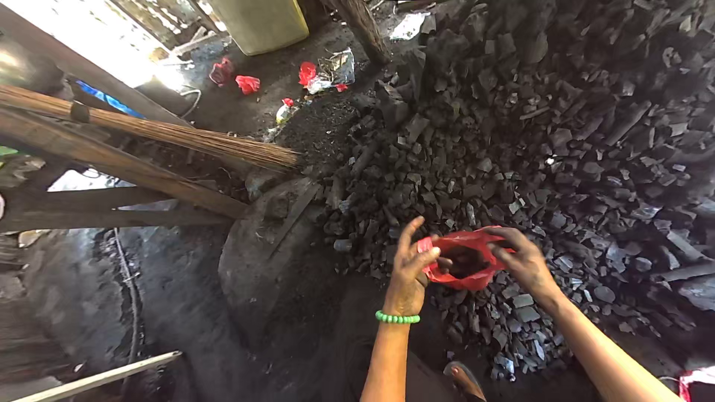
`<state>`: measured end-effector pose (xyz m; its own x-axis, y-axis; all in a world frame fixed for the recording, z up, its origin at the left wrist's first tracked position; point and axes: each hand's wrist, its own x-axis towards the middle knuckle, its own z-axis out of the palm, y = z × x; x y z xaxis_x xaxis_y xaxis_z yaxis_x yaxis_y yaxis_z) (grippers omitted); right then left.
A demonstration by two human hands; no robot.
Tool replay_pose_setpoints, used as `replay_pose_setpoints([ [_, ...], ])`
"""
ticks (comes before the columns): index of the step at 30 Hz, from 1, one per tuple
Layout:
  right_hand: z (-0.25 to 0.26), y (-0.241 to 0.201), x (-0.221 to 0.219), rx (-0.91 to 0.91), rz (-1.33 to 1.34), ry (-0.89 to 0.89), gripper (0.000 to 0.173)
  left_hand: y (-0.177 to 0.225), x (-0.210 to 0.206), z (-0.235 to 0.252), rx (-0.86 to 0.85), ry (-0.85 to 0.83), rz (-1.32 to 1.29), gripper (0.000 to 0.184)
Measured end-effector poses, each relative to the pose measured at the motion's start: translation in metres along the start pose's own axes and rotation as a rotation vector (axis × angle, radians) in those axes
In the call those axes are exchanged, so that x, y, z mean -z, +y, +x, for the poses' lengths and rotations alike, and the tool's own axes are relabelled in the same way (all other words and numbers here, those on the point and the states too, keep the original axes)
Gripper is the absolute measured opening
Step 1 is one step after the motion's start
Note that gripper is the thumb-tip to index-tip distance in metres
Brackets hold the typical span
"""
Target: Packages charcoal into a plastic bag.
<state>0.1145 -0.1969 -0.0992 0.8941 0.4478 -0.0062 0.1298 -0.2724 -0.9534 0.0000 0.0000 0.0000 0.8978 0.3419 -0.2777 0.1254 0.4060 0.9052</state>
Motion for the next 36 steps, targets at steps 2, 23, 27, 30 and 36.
replay_pose_setpoints([
  [2,-0.018,0.013,-0.005,-0.1,0.105,0.237,0.029,0.014,0.006,-0.007,-0.119,0.045,-0.105,0.067],
  [23,-0.03,0.078,-0.013,0.01,-0.949,-0.89,0.045,0.025,0.024,-0.028,-0.124,0.205,-0.368,0.054],
  [27,-0.018,0.085,0.016,-0.101,-0.73,-0.596,0.049,0.015,0.011,-0.025,-0.02,0.192,-0.365,0.051],
  [30,-0.003,0.069,0.032,-0.358,-0.09,-0.184,0.051,0.003,-0.005,-0.016,0.079,0.175,-0.163,0.051],
  [36,0.006,0.018,0.008,-0.544,1.072,0.015,0.052,-0.005,-0.013,-0.004,0.144,0.08,-0.046,0.062],
])
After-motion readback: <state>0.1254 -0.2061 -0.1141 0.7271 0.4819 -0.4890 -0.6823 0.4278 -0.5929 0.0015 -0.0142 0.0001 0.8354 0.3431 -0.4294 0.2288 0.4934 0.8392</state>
